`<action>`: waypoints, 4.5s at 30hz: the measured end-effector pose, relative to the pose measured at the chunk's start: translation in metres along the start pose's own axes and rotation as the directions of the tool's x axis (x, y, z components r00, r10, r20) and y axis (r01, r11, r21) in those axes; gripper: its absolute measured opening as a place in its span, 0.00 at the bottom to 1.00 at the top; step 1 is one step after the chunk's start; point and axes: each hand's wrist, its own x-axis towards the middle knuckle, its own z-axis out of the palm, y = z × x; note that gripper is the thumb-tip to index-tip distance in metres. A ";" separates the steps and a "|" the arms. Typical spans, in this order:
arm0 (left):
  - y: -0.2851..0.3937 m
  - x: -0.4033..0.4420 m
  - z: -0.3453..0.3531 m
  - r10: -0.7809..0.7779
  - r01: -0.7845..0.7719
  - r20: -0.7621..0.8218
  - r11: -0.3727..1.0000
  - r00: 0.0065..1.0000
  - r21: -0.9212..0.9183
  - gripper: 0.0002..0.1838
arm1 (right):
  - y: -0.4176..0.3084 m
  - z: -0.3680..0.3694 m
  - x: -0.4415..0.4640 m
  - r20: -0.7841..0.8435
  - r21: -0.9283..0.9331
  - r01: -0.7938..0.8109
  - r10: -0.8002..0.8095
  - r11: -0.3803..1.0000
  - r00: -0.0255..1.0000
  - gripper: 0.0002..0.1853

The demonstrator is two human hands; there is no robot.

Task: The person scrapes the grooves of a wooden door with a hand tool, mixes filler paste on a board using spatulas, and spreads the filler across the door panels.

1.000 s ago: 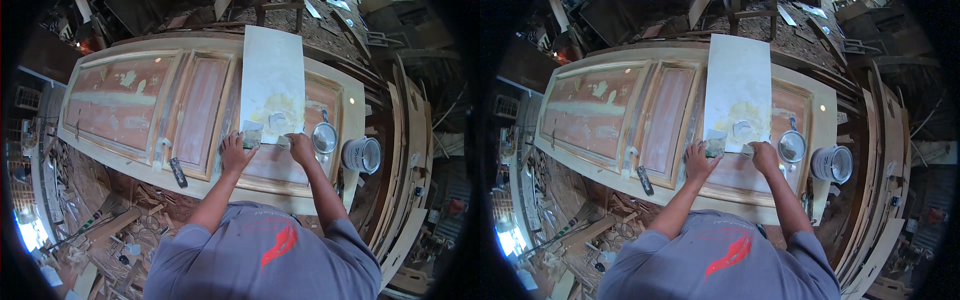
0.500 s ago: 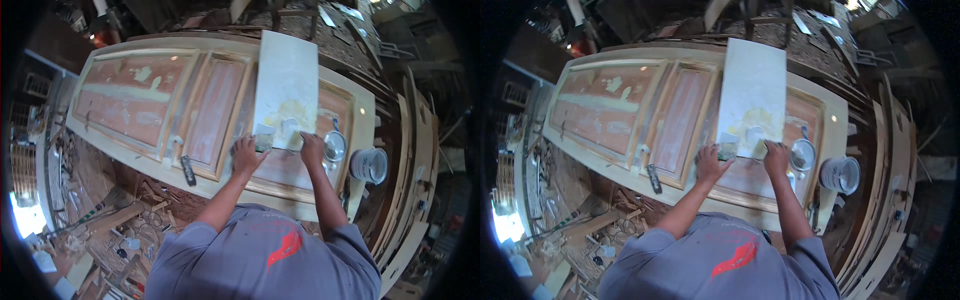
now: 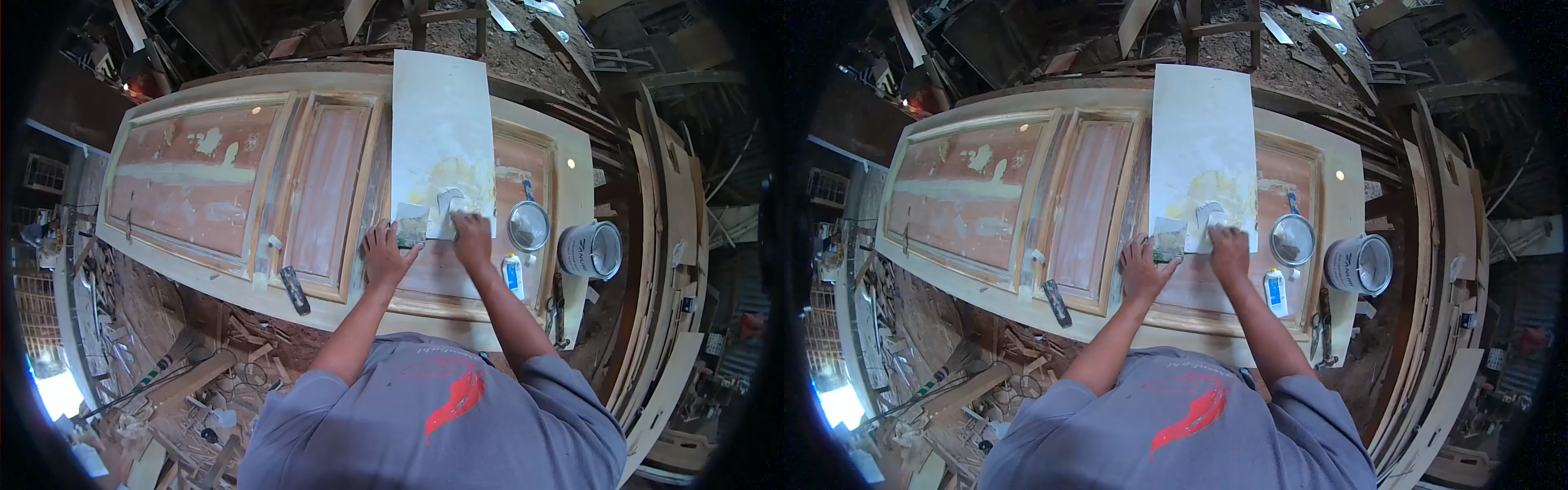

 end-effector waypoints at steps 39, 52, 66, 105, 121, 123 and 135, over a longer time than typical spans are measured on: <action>-0.002 -0.005 -0.010 -0.037 0.037 0.112 0.999 0.993 0.002 0.44 | -0.008 -0.033 -0.006 0.318 0.028 -0.043 0.032 0.999 0.948 0.23; 0.016 0.015 -0.012 -0.275 0.291 0.101 0.930 0.956 -0.226 0.35 | 0.028 -0.028 0.009 0.138 0.164 -0.041 0.019 0.986 0.990 0.17; 0.012 0.035 -0.020 -0.199 0.557 0.576 -0.145 0.793 -0.818 0.19 | 0.057 -0.048 -0.010 0.441 0.897 -0.368 0.434 -0.245 0.786 0.24; 0.080 0.085 -0.101 -0.058 0.599 0.626 -0.233 0.778 -0.766 0.25 | 0.037 -0.083 -0.037 0.234 0.923 -0.303 0.281 0.235 0.931 0.19; 0.089 0.067 -0.093 0.200 0.729 0.709 -0.320 0.676 -0.605 0.25 | 0.020 -0.095 -0.011 0.455 0.610 -0.478 -0.215 -0.632 0.864 0.14; 0.090 0.065 -0.094 0.191 0.722 0.708 -0.340 0.680 -0.603 0.25 | 0.026 -0.102 -0.015 0.482 0.624 -0.521 -0.237 -0.583 0.843 0.13; 0.086 0.072 -0.109 0.055 0.607 0.620 -0.287 0.783 -0.741 0.24 | 0.081 -0.084 -0.096 0.546 0.676 -0.508 0.099 0.535 0.832 0.13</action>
